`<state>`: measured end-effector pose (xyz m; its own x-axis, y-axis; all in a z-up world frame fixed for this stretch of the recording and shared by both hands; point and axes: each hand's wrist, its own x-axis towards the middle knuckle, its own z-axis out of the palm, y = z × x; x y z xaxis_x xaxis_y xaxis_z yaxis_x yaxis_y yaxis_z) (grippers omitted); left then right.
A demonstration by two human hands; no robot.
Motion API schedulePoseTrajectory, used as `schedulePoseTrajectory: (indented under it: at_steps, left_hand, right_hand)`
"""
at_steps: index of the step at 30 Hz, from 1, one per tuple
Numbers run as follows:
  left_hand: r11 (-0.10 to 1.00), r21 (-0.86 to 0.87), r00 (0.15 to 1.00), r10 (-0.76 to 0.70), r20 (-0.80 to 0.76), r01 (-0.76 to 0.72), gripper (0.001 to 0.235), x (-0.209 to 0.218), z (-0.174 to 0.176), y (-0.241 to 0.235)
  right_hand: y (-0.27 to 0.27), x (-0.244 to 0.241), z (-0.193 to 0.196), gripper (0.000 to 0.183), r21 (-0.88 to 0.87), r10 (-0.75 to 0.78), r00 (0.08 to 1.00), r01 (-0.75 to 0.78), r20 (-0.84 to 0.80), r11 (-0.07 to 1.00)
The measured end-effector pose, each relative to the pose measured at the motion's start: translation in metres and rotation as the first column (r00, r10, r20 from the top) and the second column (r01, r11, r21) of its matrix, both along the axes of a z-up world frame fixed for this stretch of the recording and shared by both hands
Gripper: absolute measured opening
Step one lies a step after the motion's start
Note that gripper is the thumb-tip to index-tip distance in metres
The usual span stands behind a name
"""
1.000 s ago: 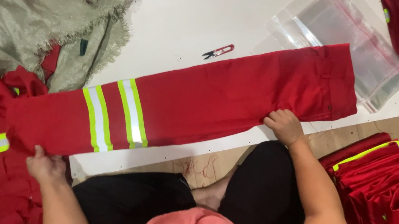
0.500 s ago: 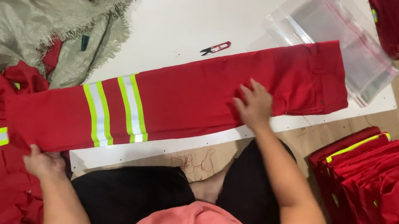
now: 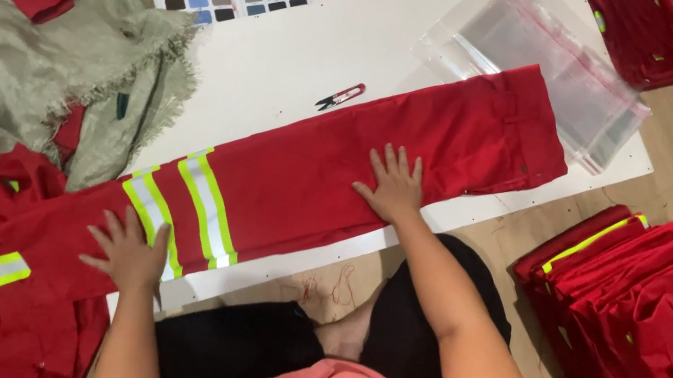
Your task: Trimming loose threads from red workwear uniforms and folding them neatly.
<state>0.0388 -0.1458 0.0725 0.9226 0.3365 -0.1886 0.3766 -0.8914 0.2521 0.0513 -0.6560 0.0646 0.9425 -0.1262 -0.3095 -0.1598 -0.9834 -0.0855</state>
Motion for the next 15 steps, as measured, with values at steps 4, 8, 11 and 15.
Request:
schedulePoseTrajectory:
  at_steps: [4,8,11,15]
  left_hand:
    - [0.994,0.108,0.991,-0.008,-0.131,0.022,0.106,0.002,-0.019,0.005]
    - [0.988,0.149,0.994,-0.021,-0.108,0.037,0.107,0.005,-0.020,0.003]
    - [0.983,0.180,0.989,-0.003,-0.145,0.030,0.107,0.007,-0.026,0.003]
    - [0.980,0.187,0.998,-0.061,-0.026,0.065,0.107,0.005,-0.046,0.015]
  right_hand:
    - [-0.084,0.014,0.015,0.086,-0.015,-0.209,0.978,0.209,-0.015,0.978]
    - [-0.180,0.022,0.005,0.086,-0.046,-0.360,0.931,0.363,0.058,0.931]
    - [-0.214,0.030,0.013,0.083,-0.055,-0.406,0.909,0.412,0.094,0.910]
    - [-0.212,0.046,-0.003,0.070,-0.035,-0.510,0.825,0.533,0.245,0.845]
